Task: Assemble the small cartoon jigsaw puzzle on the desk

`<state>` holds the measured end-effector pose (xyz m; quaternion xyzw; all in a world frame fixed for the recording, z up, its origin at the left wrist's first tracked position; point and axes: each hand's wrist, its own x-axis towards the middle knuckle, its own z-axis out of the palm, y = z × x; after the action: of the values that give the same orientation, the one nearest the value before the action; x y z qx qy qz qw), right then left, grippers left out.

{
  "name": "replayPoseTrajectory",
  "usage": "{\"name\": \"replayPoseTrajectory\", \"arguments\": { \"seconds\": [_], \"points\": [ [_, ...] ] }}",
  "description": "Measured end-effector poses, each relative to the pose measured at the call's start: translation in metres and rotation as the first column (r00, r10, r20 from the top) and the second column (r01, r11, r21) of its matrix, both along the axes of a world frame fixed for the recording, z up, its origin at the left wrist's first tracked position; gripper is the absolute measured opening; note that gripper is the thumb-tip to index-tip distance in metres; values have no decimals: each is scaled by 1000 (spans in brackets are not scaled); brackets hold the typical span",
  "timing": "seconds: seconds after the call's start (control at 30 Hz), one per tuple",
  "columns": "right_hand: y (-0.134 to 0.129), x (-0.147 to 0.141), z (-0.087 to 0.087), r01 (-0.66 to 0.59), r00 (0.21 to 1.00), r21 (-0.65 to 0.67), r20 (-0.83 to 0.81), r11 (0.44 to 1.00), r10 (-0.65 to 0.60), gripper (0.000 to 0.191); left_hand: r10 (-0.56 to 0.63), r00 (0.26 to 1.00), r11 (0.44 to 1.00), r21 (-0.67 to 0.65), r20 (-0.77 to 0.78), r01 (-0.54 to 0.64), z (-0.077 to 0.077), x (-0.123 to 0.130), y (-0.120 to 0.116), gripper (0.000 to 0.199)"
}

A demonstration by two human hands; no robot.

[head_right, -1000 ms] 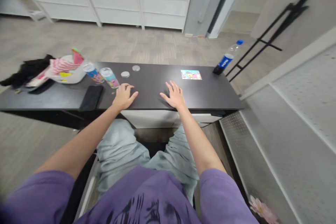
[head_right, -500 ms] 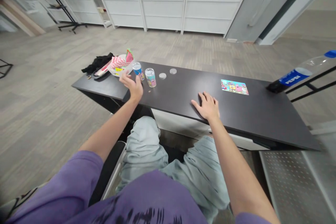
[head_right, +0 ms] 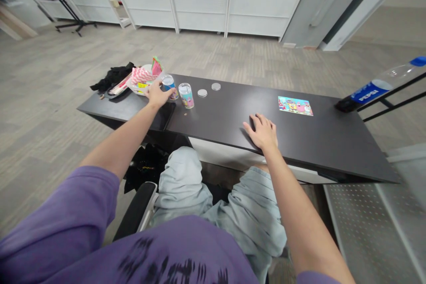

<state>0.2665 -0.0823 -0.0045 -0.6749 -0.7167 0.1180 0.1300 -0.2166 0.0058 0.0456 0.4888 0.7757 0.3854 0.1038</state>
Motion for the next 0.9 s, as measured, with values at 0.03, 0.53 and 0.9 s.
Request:
{"name": "replayPoseTrajectory", "arguments": {
  "seconds": [0.03,0.53,0.9],
  "points": [
    [-1,-1,1,-2,1000,-2,1,1000,2,107,7,1000,1000,23,5,-7,-2,0,2,57],
    [-4,-6,10,-16,1000,5,-1,1000,16,86,-375,853,696,498,-363,517,19,59,-39,76],
    [-3,-9,11,-14,1000,-1,7,1000,14,66,-629,562,685,-42,-538,727,-22,186,-56,54]
  ]
}}
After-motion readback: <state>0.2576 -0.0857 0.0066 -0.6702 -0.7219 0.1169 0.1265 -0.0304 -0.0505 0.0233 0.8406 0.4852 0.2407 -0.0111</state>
